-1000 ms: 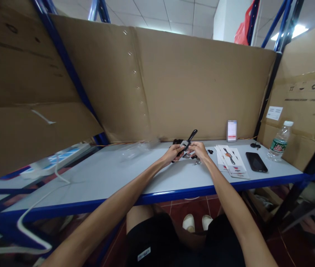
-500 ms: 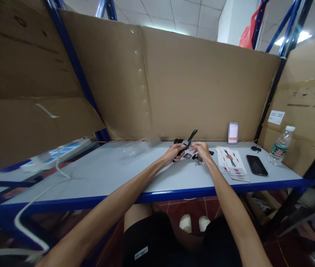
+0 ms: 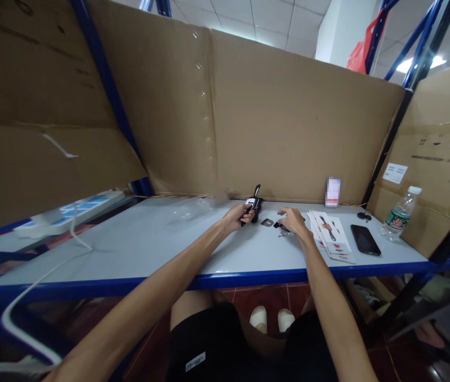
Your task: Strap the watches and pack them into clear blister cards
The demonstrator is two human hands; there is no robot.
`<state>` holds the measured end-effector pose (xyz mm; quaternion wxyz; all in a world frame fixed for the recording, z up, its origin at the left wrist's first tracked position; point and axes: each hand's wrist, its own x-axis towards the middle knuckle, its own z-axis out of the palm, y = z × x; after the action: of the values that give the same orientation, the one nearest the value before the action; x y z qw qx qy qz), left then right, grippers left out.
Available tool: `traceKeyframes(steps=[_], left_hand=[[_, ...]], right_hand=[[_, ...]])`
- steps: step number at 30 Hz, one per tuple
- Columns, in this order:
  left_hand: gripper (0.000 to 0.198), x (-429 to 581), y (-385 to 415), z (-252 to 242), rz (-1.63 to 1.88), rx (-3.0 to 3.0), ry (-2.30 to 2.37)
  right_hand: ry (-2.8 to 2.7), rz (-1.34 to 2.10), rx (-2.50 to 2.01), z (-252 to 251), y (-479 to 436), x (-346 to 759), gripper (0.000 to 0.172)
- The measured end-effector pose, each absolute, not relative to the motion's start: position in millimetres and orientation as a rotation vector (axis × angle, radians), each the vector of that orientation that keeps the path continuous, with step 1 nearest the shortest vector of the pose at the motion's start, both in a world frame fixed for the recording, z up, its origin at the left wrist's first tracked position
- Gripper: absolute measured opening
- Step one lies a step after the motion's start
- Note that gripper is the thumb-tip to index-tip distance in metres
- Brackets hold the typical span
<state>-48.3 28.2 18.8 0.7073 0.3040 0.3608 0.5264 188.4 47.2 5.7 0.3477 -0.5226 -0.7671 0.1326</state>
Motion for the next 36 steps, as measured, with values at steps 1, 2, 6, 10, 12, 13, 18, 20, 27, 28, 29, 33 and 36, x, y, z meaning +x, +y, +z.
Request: traceKeyframes(steps=[1,2,6,10,12,13,18,20,27,28,29,33,36], left_hand=[[0.015,-48.2,28.6,18.3,1.16,0.675,0.798],[0.015,-48.0,29.0,17.8,1.149,0.676,0.796],[0.017,-46.8,28.7,15.5,1.11,0.7,0.804],[0.016,-44.4,24.8,15.1,1.073,0.743,0.831],[0.016,-43.0,23.0,15.4,1.053,0.762,0.849],[0.016,-42.5,22.5,15.5,1.046,0.772,0.857],[0.013,-44.1,25.2,14.4,0.992,0.751,0.841],[0.013,-46.0,27.6,13.4,0.965,0.718,0.81],[0.016,-46.2,28.7,11.0,0.962,0.671,0.782],[0.016,-45.0,27.7,10.9,0.964,0.679,0.786],[0.015,-43.8,26.5,11.0,0.968,0.687,0.789],[0.015,-39.0,22.6,12.4,0.991,0.676,0.818],[0.015,-37.0,21.8,14.1,0.989,0.641,0.811]], right_hand=[[-2.04,0.378,-1.291,3.1,47.9,186.0,0.032],[-2.084,0.392,-1.257,1.0,48.9,184.4,0.036],[-2.246,0.282,-1.281,-2.6,53.7,183.1,0.034],[-2.209,0.298,-1.321,-3.3,59.0,182.6,0.017],[-2.109,0.388,-1.317,-3.1,60.5,182.1,0.013],[-2.045,0.428,-1.299,-2.4,60.7,182.1,0.012],[-1.633,0.543,-1.242,10.9,60.0,178.6,0.007],[-1.54,0.688,-1.173,19.0,61.5,171.3,0.017],[-1.542,0.838,-1.193,39.1,67.4,114.9,0.009],[-1.569,0.796,-1.227,40.2,65.8,107.4,0.007],[-1.6,0.735,-1.263,40.7,63.4,101.2,0.006],[-1.665,0.432,-1.438,38.8,51.0,90.2,0.006],[-1.679,0.357,-1.514,36.4,44.8,91.8,0.006]])
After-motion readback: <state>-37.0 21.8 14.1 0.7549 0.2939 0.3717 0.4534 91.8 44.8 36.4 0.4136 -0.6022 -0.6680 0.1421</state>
